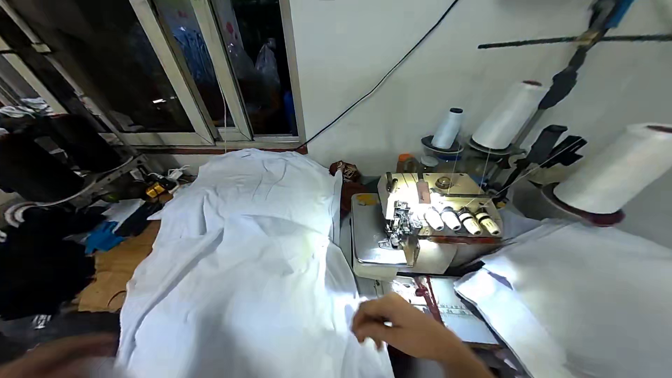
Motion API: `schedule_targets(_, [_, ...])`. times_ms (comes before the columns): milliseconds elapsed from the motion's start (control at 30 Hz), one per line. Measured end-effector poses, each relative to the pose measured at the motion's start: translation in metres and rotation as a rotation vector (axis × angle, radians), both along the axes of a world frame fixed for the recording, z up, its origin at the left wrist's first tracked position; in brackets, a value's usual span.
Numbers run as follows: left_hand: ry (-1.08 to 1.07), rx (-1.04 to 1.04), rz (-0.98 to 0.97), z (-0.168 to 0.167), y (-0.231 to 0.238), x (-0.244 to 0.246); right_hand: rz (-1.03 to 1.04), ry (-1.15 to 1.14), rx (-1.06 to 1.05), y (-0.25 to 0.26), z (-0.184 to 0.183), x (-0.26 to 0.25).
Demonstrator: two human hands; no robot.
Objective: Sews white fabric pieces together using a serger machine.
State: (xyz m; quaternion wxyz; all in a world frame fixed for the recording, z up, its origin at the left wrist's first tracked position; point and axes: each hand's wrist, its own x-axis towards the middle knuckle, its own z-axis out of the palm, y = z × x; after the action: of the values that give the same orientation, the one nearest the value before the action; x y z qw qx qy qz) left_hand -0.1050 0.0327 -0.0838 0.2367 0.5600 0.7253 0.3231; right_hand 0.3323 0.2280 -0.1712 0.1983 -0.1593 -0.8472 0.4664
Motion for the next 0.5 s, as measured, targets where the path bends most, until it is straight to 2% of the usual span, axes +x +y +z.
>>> schedule_targets(33, [0.068,-0.117,-0.161,-0.036,0.027,-0.029,-0.158,-0.069,0.008,0.005,-0.019,-0.015])
schedule_targets(100, [0.155,-0.171,-0.221,-0.082,0.089,-0.022,-0.443,-0.167,0.042,0.011,-0.050,-0.041])
schedule_targets(200, [0.274,-0.041,-0.112,-0.113,0.174,0.031,-0.771,-0.118,0.075,0.010,-0.090,-0.064])
schedule_targets(267, [0.413,0.129,-0.054,-0.132,0.216,0.052,-0.941,-0.054,0.184,0.006,-0.112,-0.072])
schedule_targets(400, [0.665,0.465,-0.193,-0.175,0.262,0.060,-1.045,-0.106,0.403,0.004,-0.121,-0.080])
schedule_targets(500, [0.644,0.463,-0.337,-0.179,0.274,0.066,-1.028,-0.200,0.511,0.004,-0.119,-0.082])
